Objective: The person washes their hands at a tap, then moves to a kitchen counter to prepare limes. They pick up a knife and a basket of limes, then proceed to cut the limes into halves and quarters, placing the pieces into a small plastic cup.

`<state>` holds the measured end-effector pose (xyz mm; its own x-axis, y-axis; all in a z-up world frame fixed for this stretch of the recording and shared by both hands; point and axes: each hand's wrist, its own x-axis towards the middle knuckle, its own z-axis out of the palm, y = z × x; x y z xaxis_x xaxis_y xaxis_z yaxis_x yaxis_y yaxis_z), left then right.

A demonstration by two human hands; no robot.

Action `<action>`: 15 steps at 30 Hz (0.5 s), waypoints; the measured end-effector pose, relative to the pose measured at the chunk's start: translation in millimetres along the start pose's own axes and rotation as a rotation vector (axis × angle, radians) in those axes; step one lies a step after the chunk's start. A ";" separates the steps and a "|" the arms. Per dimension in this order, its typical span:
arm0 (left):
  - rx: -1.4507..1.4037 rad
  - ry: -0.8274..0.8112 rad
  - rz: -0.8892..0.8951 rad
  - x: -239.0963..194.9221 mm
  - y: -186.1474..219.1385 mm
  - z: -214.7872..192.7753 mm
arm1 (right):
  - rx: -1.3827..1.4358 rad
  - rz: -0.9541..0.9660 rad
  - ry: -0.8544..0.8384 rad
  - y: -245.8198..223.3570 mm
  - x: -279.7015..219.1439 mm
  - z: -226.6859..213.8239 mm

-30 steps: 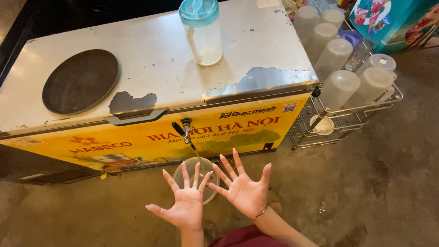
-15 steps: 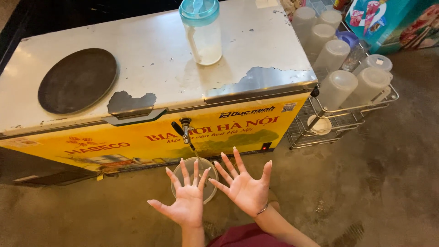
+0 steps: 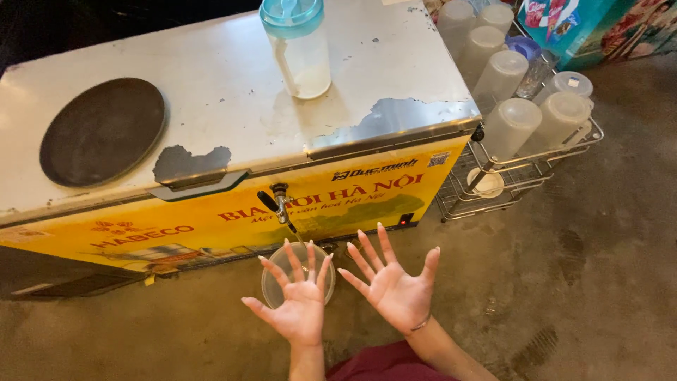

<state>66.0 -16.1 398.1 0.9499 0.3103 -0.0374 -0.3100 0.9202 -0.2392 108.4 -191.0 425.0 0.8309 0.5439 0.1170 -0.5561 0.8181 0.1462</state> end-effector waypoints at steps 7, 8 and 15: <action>0.654 0.275 -0.047 -1.9 24.6 -69.4 | -0.218 0.111 0.669 -51.0 -27.8 -81.5; 1.274 0.032 -0.014 -1.5 18.4 -52.0 | -0.172 0.063 0.755 -55.8 -32.0 -84.8; 2.635 -0.213 -0.477 13.2 30.4 -68.9 | -0.331 -0.088 1.066 -187.6 -34.9 -149.5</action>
<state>71.9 -0.5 323.5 0.9634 0.0100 -0.2677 0.1906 -0.7277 0.6589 186.1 -335.6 246.7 0.5444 0.2335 -0.8057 -0.5950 0.7845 -0.1747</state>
